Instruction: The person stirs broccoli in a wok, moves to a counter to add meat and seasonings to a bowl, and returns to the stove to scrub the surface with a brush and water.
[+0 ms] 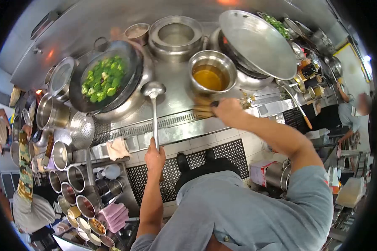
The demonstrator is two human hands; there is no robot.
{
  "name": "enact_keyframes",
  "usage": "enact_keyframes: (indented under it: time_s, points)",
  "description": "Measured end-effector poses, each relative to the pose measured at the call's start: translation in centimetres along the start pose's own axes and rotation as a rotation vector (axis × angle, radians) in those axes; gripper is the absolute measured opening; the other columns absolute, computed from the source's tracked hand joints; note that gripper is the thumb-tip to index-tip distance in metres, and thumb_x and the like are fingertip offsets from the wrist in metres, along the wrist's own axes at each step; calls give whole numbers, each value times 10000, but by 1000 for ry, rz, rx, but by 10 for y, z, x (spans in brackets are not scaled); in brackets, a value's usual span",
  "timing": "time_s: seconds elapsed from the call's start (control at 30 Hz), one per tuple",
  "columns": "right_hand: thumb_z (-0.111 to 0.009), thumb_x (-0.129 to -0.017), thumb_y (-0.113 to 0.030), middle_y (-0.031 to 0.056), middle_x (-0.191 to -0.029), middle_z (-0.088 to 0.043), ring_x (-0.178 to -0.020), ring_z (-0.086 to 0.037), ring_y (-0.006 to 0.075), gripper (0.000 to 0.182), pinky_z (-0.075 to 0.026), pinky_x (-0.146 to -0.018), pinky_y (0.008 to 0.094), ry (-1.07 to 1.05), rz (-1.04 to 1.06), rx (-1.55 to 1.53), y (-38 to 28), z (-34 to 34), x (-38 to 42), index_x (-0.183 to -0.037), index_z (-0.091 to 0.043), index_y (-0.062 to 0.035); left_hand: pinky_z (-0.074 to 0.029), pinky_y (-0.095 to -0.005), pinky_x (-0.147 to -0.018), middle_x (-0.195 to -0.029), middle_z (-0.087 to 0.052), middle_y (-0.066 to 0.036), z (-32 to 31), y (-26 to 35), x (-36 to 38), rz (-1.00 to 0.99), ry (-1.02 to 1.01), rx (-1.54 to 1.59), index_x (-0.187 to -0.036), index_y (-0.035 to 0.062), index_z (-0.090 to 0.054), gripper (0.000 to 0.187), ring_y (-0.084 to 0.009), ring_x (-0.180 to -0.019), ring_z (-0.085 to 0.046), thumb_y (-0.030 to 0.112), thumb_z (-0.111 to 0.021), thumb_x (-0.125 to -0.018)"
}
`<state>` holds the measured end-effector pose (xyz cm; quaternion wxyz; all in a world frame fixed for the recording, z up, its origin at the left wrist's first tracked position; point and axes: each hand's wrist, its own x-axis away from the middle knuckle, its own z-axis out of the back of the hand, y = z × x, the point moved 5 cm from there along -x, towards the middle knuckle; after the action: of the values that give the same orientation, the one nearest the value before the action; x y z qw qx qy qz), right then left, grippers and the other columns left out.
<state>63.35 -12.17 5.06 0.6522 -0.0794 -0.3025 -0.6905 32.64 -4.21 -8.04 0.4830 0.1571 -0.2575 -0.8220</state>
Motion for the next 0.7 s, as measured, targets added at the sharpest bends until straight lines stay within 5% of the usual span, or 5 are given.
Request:
enact_keyframes:
  time_s: [0.13, 0.37, 0.53, 0.6, 0.7]
  points:
    - [-617, -803, -163, 149, -902, -691, -885, -671, 336, 579, -552, -705, 459, 139, 36, -275, -15, -30, -21, -1364, -525, -274, -531, -517, -704, -1030, -637, -260, -39, -12, 3, 16, -15, -68, -1389, 16, -419, 566, -442, -811, -654, 174, -614, -881]
    - [-675, -743, -254, 119, -939, -711, -867, -696, 283, 503, -554, -711, 443, -95, -441, -442, 146, -124, 66, -1235, -605, -176, -507, -529, -707, -978, -653, -301, -53, -25, 10, 238, -78, 0, -1233, -9, -468, 381, -485, -825, -640, 172, -584, -918]
    - [-677, -776, -296, 104, -869, -653, -759, -643, 213, 542, -534, -589, 346, 152, -841, -1767, 126, -162, 119, -1261, -566, -80, -498, -433, -570, -767, -635, -207, -32, 11, 19, 337, -125, 286, -1185, -38, -476, 340, -341, -613, -635, 181, -563, -941]
    - [-651, -855, -295, 136, -1083, -614, -757, -640, 257, 505, -506, -533, 360, 342, -621, -2199, 74, -170, 82, -1302, -515, -103, -481, -376, -496, -689, -593, -133, -17, 51, 27, 480, -181, 394, -1171, -47, -466, 335, -241, -530, -602, 189, -555, -952]
    - [-593, -899, -186, 117, -936, -624, -670, -641, 247, 420, -501, -453, 374, 332, -528, -2862, 35, -139, 39, -1273, -423, -98, -425, -302, -417, -629, -495, -44, -21, 71, 53, 495, -94, 498, -1126, -44, -463, 276, -128, -473, -520, 164, -539, -962]
